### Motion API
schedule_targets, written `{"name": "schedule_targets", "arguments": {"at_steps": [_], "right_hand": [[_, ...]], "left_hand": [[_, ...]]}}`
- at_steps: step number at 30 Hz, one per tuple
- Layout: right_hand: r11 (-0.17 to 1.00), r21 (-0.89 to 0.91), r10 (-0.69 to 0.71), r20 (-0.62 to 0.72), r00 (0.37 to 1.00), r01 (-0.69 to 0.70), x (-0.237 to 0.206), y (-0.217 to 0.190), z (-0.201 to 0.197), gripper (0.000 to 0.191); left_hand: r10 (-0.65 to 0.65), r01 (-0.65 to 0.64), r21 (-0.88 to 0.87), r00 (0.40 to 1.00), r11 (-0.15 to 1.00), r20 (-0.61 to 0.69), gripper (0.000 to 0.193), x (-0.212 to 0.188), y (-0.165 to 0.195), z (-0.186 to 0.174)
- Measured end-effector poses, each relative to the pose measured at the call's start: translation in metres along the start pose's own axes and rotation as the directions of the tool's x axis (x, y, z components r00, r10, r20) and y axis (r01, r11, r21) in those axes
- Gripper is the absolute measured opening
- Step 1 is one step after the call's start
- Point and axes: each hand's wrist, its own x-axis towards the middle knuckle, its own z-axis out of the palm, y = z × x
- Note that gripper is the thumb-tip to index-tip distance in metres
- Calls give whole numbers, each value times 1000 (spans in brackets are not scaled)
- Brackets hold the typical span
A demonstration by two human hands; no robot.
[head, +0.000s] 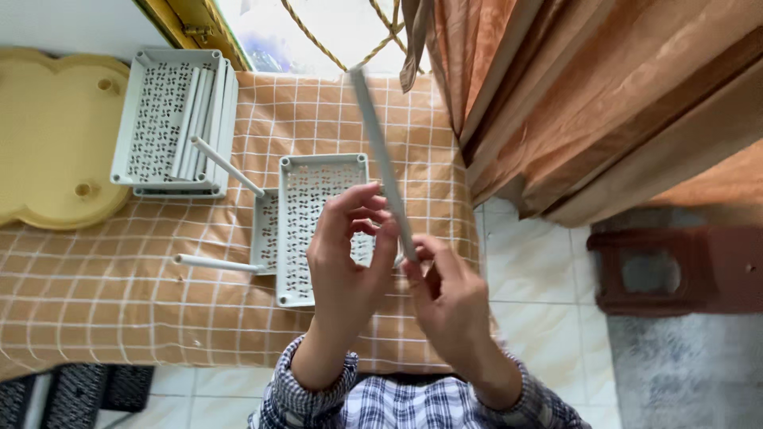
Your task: The person carries a black tiered plastic storage cart, then works on a bed where they separate its trays and set them aside. They assemble a white tiered cart by inserting plastic tubes into the corner sockets of perforated trays and fitting the trays together, lifting the partially built cart at the end.
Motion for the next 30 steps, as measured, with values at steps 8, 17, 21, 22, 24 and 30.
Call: {"name": "schedule_targets", "arguments": {"at_steps": [8,17,21,22,24,30], "right_hand": [[976,208,-105,209,972,61,88,94,-68,24],[922,387,-183,499,847,-29,142,211,-1,15],[893,446,-215,536,816,-57,150,238,37,12],[879,476,-255,515,819,-25,152,243,46,14],[845,533,-329,467,821,35,155,252,63,20],[726,668,-225,459,859,-167,163,261,109,29]], "left_hand": [[62,-60,15,980,998,-189,24,-30,18,110],[-207,369,242,836,897,-508,20,-17,-153,159],[-162,488,464,798,739,-580,22,-23,-212,154],[-125,500,525,795,689,-593,25,-24,-222,152],[-79,517,601,794,610,-603,30,-26,-236,150],[-262,636,439,711,634,-652,36,-22,-252,141]]}}
